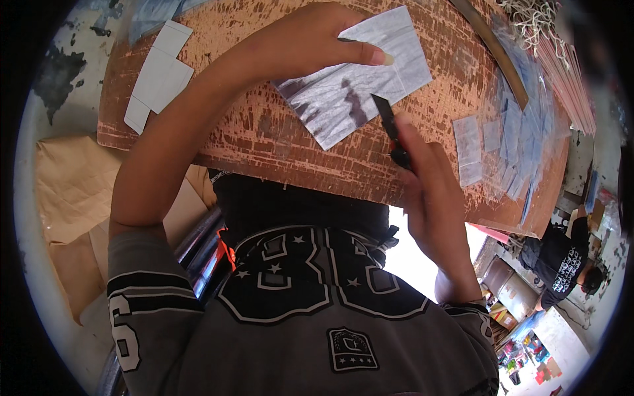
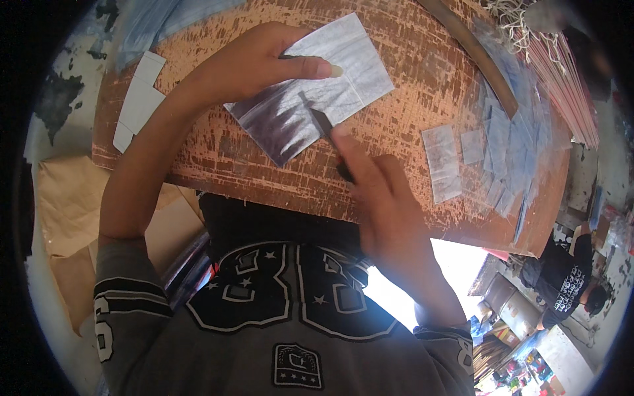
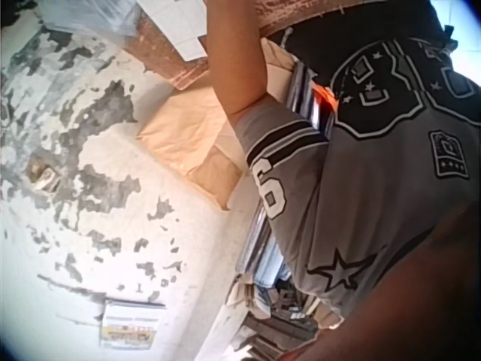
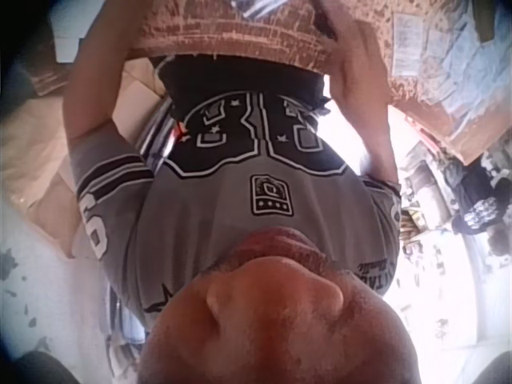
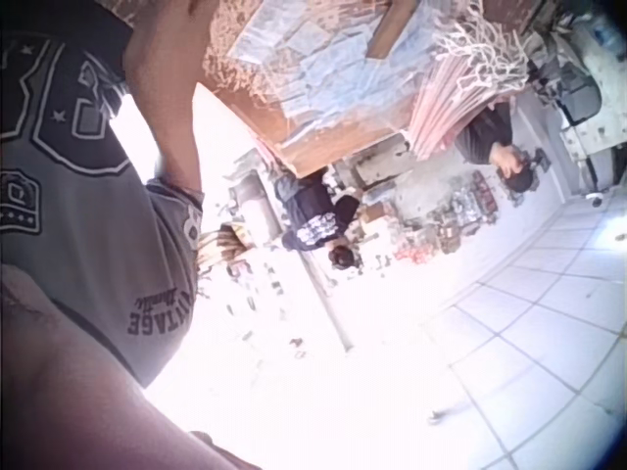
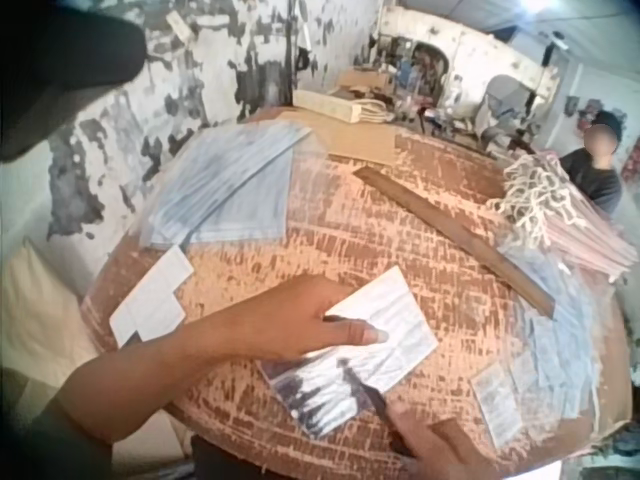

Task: The person cuts small rectangular pieces from a larger translucent plastic sheet using a red utility knife and a wooden ruler. They measure and trim the plastic into uniform sizes, then fold and stack the cut pieces on the workbench.

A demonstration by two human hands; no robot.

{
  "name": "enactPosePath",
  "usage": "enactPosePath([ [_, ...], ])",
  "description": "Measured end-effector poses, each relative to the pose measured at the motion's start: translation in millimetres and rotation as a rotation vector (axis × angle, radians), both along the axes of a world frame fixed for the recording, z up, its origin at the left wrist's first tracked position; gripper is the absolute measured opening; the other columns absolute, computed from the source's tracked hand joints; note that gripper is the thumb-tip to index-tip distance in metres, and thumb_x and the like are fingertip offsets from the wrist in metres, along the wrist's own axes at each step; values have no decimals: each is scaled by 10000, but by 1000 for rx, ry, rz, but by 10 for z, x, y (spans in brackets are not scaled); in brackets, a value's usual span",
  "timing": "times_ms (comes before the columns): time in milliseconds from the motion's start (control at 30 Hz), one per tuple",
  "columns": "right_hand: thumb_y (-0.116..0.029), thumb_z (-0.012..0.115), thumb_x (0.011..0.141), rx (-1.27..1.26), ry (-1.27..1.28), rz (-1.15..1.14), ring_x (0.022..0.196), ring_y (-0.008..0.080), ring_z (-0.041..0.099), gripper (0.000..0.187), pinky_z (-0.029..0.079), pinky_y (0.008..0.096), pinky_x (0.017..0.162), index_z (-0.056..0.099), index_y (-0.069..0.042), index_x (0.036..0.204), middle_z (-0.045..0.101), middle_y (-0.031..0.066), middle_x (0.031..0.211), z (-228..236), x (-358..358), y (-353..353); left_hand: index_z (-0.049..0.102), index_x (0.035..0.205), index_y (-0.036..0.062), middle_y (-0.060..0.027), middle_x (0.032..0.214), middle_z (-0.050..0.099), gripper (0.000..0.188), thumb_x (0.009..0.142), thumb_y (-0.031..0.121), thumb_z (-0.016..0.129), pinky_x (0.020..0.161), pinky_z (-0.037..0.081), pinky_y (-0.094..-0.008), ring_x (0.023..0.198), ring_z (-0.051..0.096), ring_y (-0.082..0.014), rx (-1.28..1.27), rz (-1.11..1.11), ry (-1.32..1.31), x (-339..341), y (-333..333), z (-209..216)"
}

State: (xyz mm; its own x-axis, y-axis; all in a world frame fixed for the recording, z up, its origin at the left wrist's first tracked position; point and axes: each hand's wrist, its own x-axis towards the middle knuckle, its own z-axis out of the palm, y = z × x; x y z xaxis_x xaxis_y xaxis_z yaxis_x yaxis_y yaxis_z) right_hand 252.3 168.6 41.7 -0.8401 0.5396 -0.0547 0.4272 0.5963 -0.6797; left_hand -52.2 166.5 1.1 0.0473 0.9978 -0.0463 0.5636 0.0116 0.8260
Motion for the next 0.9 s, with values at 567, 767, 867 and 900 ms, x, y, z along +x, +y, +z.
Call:
enactPosePath([
  [567,145,571,873,220,-112,73,899,321,678,865,581,454,777,456,-232,1643,590,124,1048,-106,-177,-111,777,1152,-1,-145,974,789,446,974,407,762,790,559,-361,851,734,-217,60,-9,-4,19,-2,-20],
  [767,135,589,875,216,-114,86,899,321,678,862,582,459,776,452,-231,1644,584,124,1052,-122,-189,-106,778,1156,-1,-154,977,791,450,974,410,764,780,564,-368,838,742,-227,84,-12,-4,17,1,-37],
  [867,115,626,872,213,-117,91,898,318,678,869,582,458,773,446,-234,1647,580,122,1051,-108,-194,-106,779,1166,5,-155,981,793,451,971,411,767,781,566,-367,838,745,-227,61,6,25,28,-6,-17],
  [900,108,639,870,212,-119,93,897,317,678,873,582,457,772,445,-236,1648,579,121,1051,-100,-197,-108,779,1169,7,-156,982,793,450,971,411,767,783,567,-366,842,746,-228,60,7,22,28,-4,-29],
])
